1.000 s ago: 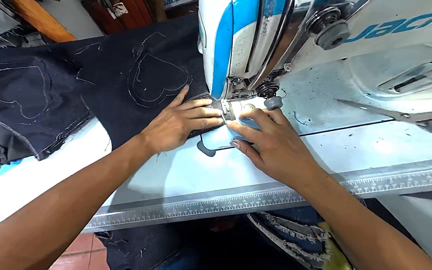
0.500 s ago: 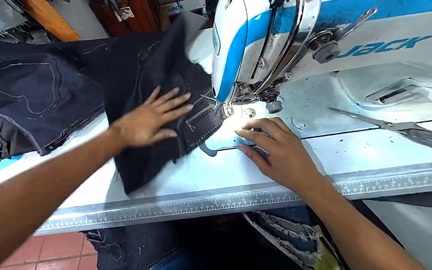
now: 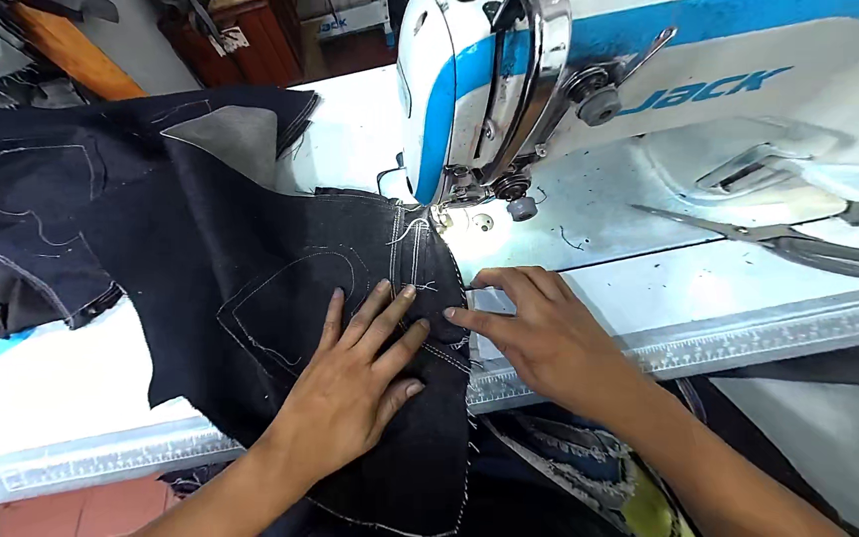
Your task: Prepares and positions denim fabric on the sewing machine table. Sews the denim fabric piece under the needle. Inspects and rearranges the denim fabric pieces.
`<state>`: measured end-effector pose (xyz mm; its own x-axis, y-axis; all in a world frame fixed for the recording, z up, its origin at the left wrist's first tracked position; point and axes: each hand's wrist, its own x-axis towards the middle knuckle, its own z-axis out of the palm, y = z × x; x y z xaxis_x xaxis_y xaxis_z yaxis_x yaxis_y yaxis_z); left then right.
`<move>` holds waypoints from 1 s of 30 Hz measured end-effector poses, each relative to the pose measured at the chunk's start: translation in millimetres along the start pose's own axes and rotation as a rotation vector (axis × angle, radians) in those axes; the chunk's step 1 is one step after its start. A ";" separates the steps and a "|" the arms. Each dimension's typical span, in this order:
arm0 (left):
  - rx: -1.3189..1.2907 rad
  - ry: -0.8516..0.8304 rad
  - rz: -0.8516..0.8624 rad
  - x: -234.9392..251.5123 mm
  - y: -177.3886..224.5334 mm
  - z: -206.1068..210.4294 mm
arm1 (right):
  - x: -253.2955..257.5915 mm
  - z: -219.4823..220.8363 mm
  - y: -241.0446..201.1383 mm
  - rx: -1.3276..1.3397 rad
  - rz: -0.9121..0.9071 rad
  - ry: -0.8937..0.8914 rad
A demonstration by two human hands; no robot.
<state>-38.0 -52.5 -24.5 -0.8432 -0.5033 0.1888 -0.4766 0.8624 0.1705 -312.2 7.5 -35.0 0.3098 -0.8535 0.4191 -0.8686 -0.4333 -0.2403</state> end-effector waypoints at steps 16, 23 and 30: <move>-0.093 0.060 0.115 46.1 -13.2 -42.9 | -18.7 -12.4 6.2 0.001 -0.208 -0.103; -0.087 0.167 0.104 44.4 -13.6 -16.6 | -25.9 -7.4 6.6 0.014 -0.243 -0.044; -0.003 0.130 0.030 16.9 8.0 3.0 | -22.3 -9.9 6.1 0.081 -0.197 -0.093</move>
<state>-56.8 -53.9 -22.8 -0.8180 -0.4798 0.3174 -0.4505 0.8773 0.1652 -328.2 26.8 -37.1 0.5077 -0.7717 0.3830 -0.7554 -0.6125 -0.2328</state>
